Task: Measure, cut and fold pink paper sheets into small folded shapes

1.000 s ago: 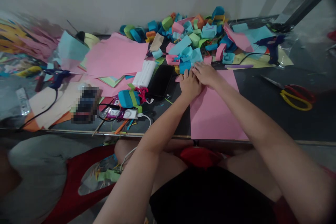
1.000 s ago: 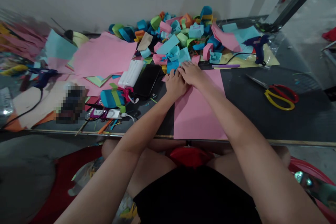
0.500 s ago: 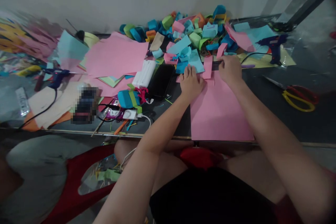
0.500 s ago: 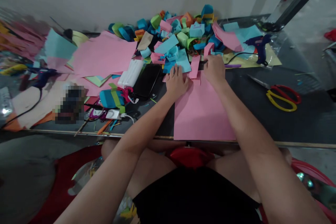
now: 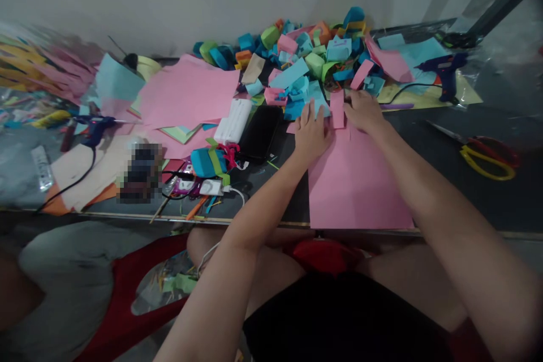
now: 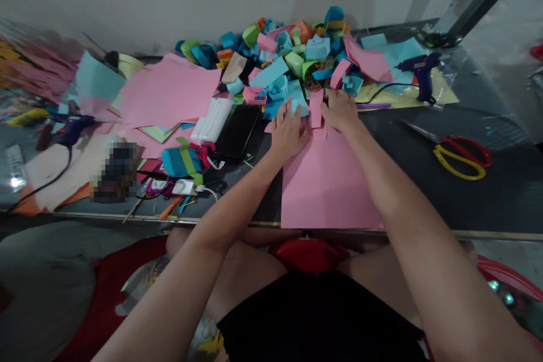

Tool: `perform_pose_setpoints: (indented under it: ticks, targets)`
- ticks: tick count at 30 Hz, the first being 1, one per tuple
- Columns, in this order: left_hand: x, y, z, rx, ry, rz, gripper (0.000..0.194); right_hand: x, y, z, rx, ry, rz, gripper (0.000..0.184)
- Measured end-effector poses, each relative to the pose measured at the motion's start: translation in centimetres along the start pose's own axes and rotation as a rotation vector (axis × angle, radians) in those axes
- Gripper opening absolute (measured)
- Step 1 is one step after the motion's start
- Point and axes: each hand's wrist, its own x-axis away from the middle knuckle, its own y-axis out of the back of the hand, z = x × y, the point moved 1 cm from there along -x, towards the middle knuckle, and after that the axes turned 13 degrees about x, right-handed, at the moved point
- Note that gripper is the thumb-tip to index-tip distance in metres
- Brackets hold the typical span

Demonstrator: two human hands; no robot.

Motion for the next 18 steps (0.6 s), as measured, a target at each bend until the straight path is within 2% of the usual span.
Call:
perform_pose_setpoints:
  ticks: [2, 4, 11, 18]
  targets:
    - [0.1, 0.3, -0.3, 0.019, -0.069, 0.029, 0.064, -0.4, -0.6, -0.6, 0.005, 0.075, 0.007, 0.055]
    - [0.2, 0.5, -0.4, 0.026, -0.077, 0.033, 0.062, -0.7, -0.8, -0.8, 0.037, 0.118, 0.02, 0.055]
    - [0.0, -0.1, 0.0, 0.02, -0.034, 0.025, 0.056, -0.8, 0.5, -0.8, -0.026, 0.043, 0.052, 0.043]
    - [0.0, -0.3, 0.2, 0.006, -0.061, 0.017, 0.054, -0.2, 0.5, -0.5, -0.033, 0.05, 0.077, 0.048]
